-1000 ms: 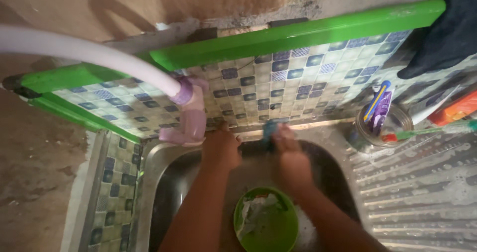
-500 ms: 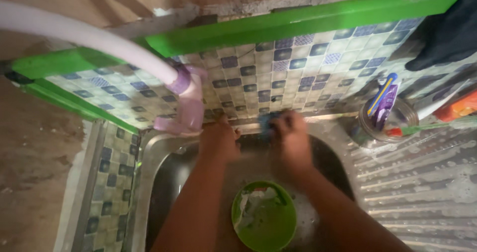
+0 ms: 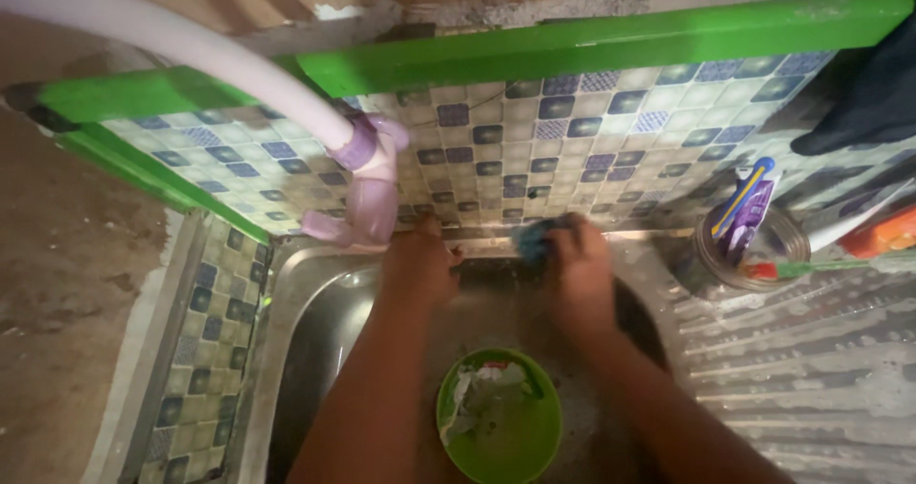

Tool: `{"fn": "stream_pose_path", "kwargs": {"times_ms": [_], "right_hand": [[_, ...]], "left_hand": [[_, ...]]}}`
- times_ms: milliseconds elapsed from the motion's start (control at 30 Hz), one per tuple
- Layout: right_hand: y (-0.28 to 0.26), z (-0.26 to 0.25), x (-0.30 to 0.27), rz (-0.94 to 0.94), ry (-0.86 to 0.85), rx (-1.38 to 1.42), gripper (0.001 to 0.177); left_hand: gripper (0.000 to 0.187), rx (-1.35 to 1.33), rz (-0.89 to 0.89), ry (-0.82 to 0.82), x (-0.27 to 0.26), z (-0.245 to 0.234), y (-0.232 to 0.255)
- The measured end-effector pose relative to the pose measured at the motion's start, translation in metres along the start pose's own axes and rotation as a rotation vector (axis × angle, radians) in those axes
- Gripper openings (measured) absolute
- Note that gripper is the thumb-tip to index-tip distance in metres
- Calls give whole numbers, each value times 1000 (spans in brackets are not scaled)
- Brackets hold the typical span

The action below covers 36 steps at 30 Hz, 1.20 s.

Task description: The person cleans a stainless steel sink and countertop using a blue sponge. They move a toothbrush holder and several bottles aside, scrub the surfaces with soapy water, and then rinse the sponge under the tap.

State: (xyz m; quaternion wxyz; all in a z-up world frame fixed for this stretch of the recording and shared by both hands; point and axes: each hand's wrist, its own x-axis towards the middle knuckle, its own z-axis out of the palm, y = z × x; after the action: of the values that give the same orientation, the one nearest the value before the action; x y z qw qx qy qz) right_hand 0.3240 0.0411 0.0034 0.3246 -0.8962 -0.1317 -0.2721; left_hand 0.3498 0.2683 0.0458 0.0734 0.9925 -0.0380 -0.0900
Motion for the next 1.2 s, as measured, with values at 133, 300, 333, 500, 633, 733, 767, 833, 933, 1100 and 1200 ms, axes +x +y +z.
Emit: {"fn": "stream_pose_path", "kwargs": {"times_ms": [133, 300, 333, 500, 633, 733, 767, 833, 933, 1100, 1200], "right_hand": [[-3, -8, 4, -70, -195, 53, 45], [32, -49, -7, 131, 16, 15, 46], [36, -50, -11, 118, 87, -10, 45], [-8, 11, -20, 89, 37, 87, 46], [-34, 31, -9, 228, -227, 301, 43], [-21, 5, -11, 134, -236, 214, 47], [-9, -9, -11, 12, -195, 88, 54], [15, -27, -3, 47, -66, 14, 44], [17, -29, -7, 117, 112, -67, 47], [-28, 1, -4, -113, -114, 55, 54], [-20, -9, -7, -81, -254, 103, 54]], "left_hand": [[48, 6, 3, -5, -3, -1, 3], [45, 25, 26, -10, -4, -3, 3], [44, 26, 27, -11, -5, -3, 4], [42, 43, 41, -1, -1, -4, 5], [41, 38, 71, 3, -8, -1, 2], [40, 30, 111, 17, -9, 1, -5], [39, 29, 121, 30, -8, 2, -7], [38, 19, 139, 55, -6, 4, -10], [38, 11, 134, 57, -3, 8, -11], [39, 36, 73, 43, 2, 8, -9], [39, 40, 74, 18, 0, 12, -10]]}}
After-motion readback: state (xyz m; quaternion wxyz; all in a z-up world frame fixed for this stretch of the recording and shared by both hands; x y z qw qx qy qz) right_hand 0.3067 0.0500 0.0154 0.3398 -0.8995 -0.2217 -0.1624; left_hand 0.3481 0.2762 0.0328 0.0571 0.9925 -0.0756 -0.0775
